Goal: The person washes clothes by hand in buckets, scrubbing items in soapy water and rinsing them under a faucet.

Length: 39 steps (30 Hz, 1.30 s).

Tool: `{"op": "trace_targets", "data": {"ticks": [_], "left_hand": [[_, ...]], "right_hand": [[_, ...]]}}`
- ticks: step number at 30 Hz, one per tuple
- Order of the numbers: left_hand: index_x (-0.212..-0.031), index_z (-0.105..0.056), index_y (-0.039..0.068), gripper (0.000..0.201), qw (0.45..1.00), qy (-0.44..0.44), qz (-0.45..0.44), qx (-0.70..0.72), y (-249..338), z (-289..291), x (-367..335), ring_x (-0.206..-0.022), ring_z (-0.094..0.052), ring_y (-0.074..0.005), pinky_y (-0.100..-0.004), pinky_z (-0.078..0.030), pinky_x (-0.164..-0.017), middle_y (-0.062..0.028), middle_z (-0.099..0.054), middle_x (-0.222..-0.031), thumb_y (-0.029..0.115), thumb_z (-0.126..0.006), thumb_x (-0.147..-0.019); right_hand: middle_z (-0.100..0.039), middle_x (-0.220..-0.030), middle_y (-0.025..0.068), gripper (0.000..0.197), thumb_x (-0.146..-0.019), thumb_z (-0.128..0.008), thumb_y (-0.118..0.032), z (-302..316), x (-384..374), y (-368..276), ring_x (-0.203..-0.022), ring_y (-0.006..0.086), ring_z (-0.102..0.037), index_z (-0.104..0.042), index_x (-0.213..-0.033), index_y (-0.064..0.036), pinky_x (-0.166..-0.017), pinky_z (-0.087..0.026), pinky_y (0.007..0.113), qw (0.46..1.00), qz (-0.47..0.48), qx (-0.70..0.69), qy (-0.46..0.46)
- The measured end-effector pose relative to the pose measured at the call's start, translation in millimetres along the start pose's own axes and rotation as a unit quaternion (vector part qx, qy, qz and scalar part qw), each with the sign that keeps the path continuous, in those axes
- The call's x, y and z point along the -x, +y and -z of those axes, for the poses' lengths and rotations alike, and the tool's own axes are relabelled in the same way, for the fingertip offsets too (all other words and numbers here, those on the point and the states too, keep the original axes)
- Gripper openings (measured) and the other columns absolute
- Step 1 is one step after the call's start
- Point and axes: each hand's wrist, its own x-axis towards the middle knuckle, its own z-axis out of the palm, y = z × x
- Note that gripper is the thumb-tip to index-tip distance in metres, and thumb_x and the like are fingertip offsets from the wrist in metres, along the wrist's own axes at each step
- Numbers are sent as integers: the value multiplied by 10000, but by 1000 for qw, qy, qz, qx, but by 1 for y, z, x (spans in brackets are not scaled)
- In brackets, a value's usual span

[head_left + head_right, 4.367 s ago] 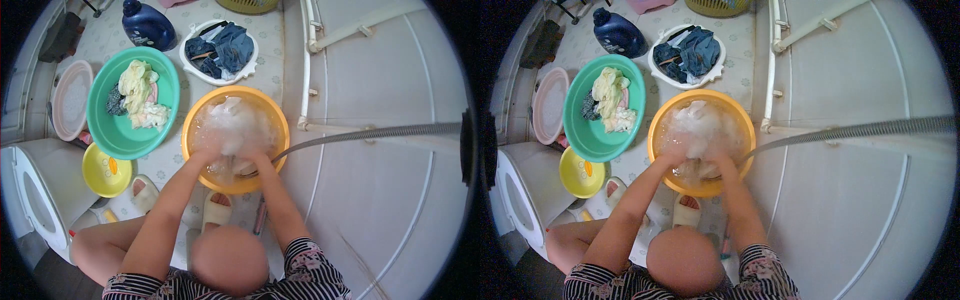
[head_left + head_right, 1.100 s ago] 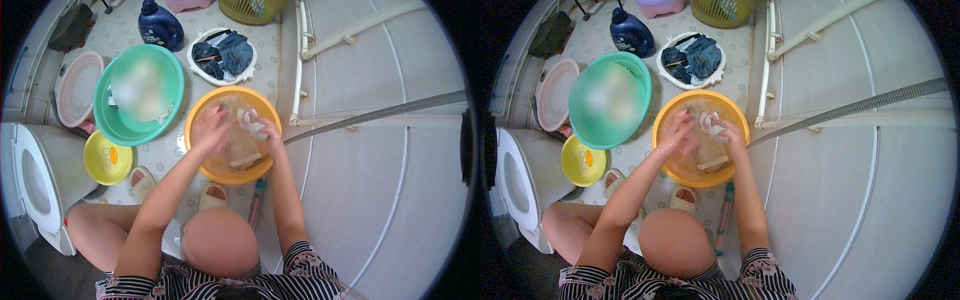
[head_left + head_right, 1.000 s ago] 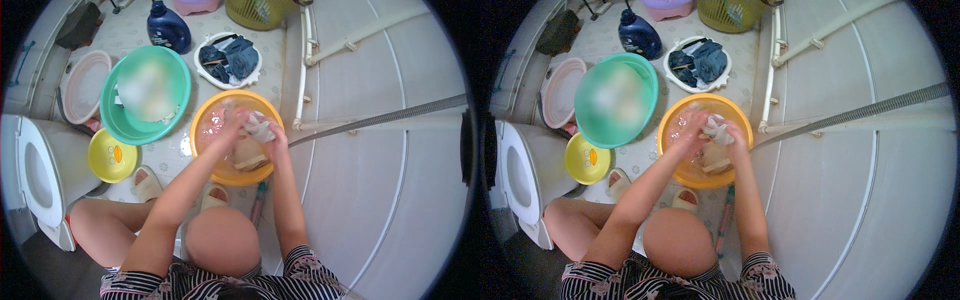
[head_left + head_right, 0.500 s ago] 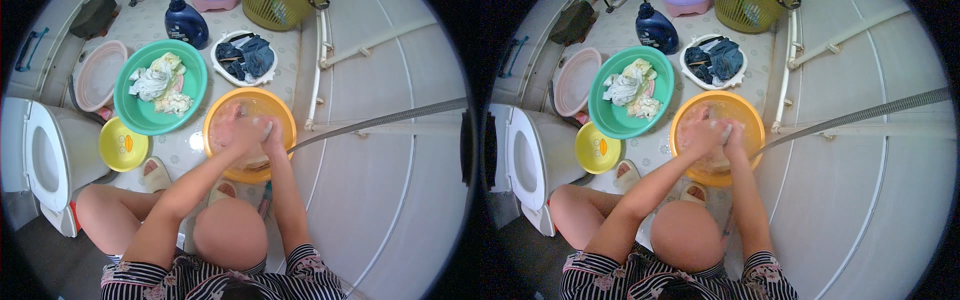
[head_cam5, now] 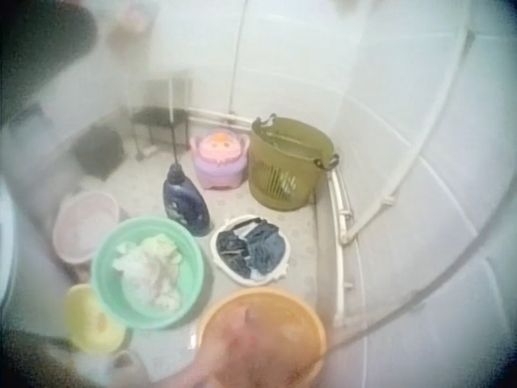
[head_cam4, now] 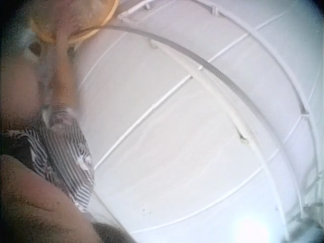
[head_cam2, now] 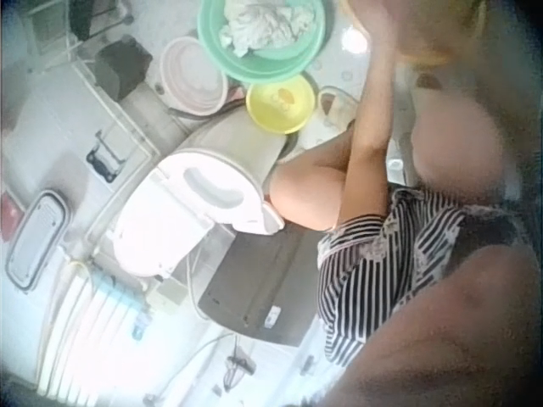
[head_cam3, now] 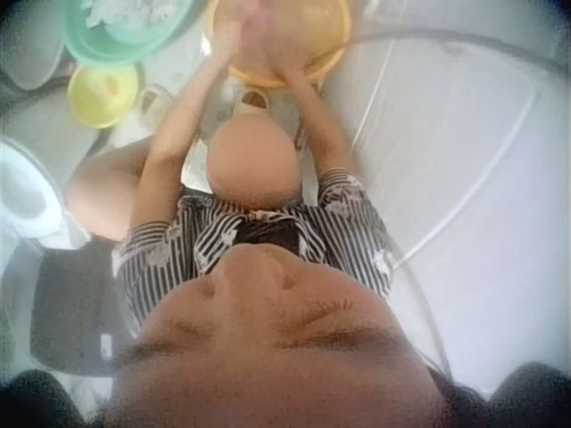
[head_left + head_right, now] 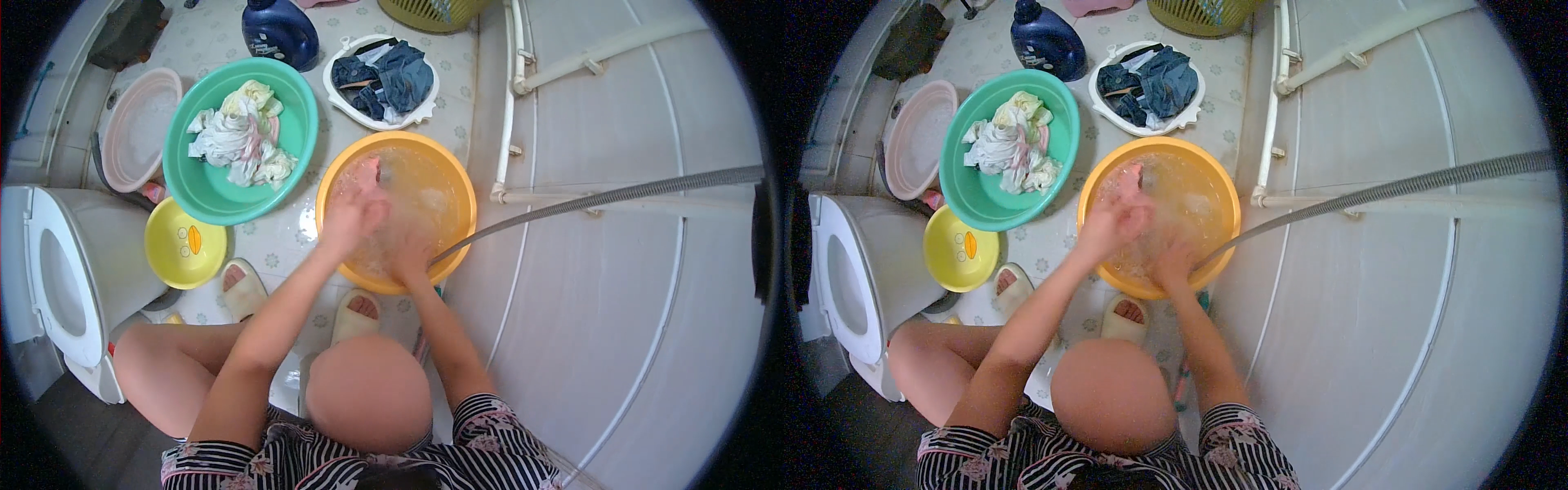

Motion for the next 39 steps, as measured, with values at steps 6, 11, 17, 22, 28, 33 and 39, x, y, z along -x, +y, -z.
{"op": "trace_targets", "data": {"ticks": [6, 11, 17, 22, 28, 33, 39], "left_hand": [[-1421, -289, 169, 605, 915, 70, 49, -393, -62, -80, -12, -1173, -505, -307, -365, -370, -1005, -177, -514, -1287, 369, -458, -876], [-1383, -342, 143, 573, 980, 21, 182, -80, -18, -72, -57, -1091, -554, -284, -374, -413, -941, -187, -551, -1220, 324, -480, -857], [-1035, -611, 42, 269, 977, 114, 103, 148, -6, -10, -27, -909, -602, -319, -389, -477, -792, -181, -619, -985, 140, -574, -787], [-1064, -577, 29, 280, 967, 230, 11, 105, 19, 28, 13, -869, -588, -364, -426, -474, -794, -178, -605, -893, 83, -564, -790], [-1198, -530, 48, 404, 988, 31, 67, -133, -42, -41, 8, -1009, -558, -386, -435, -477, -842, -281, -345, -1330, 79, -542, -796], [-1207, -505, 5, 427, 969, 2, 109, -221, -69, -89, -4, -960, -585, -346, -409, -488, -812, -263, -471, -1224, 181, -559, -822], [-1156, -524, 16, 449, 901, -95, 190, 379, -32, -67, -15, -901, -593, -186, -312, -491, -709, -131, -563, -1077, 283, -644, -816]], "right_hand": [[-299, -1444, 173, 718, -843, -569, -329, 13, -41, 4, -1252, 371, -381, -227, -1448, -150, -1005, -326, 514, 999, 14, -23, -31], [-511, -1242, 174, 545, -822, -583, -159, 2, -55, 42, -1081, 337, -541, -405, -1337, -140, -885, -449, 430, 996, 11, -12, 93], [-584, -979, 148, 372, -680, -650, -68, 69, -37, 26, -930, 330, -569, -588, -1046, -82, -783, -462, 403, 955, 5, -221, 199], [-574, -929, 136, 329, -647, -660, -50, 122, 2, 6, -875, 318, -574, -601, -970, -66, -774, -463, 384, 871, 4, -365, 329], [-562, -1015, 135, 376, -664, -663, -62, 87, -17, 4, -970, 305, -554, -584, -1031, -69, -817, -457, 404, 912, 51, -296, 279], [-557, -1157, 147, 430, -697, -655, -67, 53, -29, -4, -1065, 319, -524, -590, -1121, -93, -909, -431, 421, 967, -19, -188, 173], [-633, -939, 144, 304, -717, -628, -32, 55, -38, 9, -886, 257, -612, -627, -1020, -59, -779, -491, 348, 898, -33, -403, 174]]}}
